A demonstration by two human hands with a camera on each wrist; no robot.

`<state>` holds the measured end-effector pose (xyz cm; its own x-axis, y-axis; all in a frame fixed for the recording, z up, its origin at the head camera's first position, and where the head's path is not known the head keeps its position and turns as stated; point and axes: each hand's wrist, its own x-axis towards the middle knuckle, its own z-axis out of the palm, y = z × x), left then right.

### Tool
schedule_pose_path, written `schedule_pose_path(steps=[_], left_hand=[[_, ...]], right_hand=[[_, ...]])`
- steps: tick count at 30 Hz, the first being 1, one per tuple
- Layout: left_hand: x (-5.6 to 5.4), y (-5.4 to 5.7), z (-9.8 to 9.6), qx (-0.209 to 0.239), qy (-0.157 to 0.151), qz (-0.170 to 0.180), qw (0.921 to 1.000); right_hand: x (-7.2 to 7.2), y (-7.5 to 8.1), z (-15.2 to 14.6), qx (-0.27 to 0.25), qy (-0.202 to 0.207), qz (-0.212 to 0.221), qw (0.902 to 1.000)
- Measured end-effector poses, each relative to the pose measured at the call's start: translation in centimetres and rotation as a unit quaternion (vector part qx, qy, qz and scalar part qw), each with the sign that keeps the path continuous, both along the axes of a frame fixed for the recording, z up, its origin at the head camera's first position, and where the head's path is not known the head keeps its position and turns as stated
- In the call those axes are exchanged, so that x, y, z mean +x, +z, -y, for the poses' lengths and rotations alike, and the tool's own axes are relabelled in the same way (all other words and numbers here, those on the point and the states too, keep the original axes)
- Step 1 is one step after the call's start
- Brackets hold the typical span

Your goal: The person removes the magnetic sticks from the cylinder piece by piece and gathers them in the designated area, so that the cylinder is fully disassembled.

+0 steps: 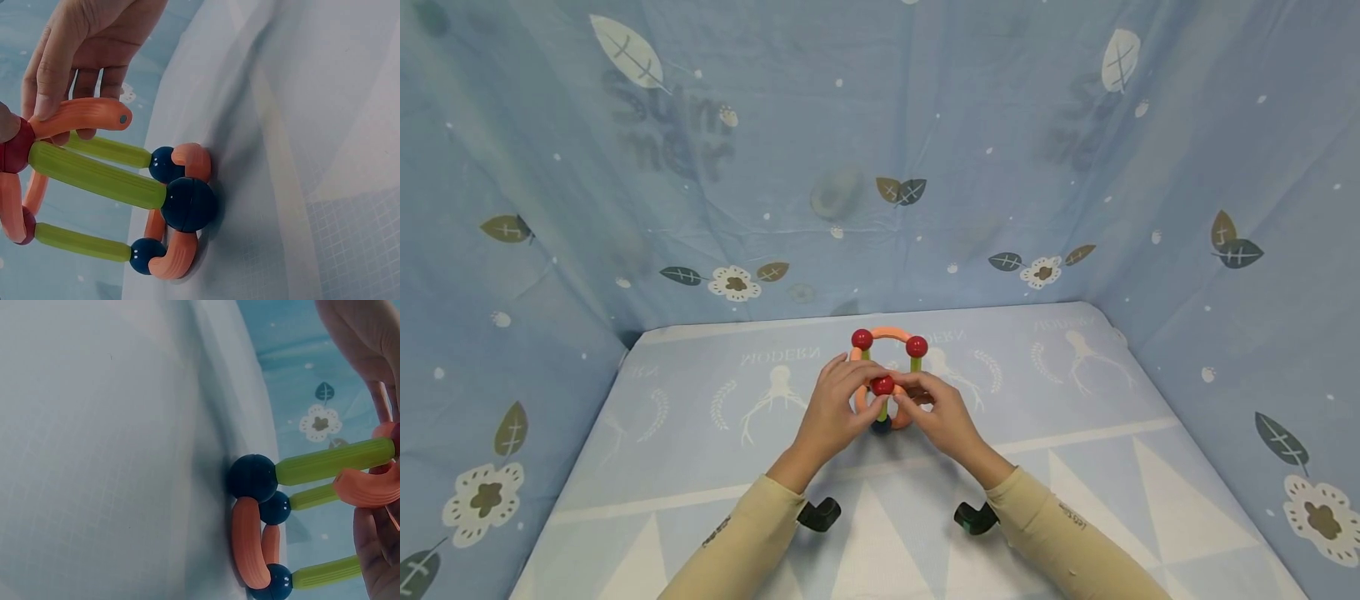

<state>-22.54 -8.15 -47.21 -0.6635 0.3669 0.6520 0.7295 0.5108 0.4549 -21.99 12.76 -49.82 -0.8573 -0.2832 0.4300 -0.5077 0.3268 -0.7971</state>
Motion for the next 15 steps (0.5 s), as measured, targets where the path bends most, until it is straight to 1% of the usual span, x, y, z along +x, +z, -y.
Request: schedule_pose_path(steps=[9,13,15], left_hand=[[0.0,-0.2,0.1,-0.002,0.006,0.005,1.0000],[0.0,-0.2,0.1,-0.004,0.007,0.006,1.0000],[0.0,-0.1,0.0,-0.005,0.006,0.006,1.0000]], right_hand=[[0.0,-0.4,-0.3,-0.001,-0.005,0.010,0.9999],[0.1,-0.7,-0.7,0.006,-0.007,0.026,0.9996],[0.1,-0.9,-1.1,0.013,-0.018,0.040,0.9990]])
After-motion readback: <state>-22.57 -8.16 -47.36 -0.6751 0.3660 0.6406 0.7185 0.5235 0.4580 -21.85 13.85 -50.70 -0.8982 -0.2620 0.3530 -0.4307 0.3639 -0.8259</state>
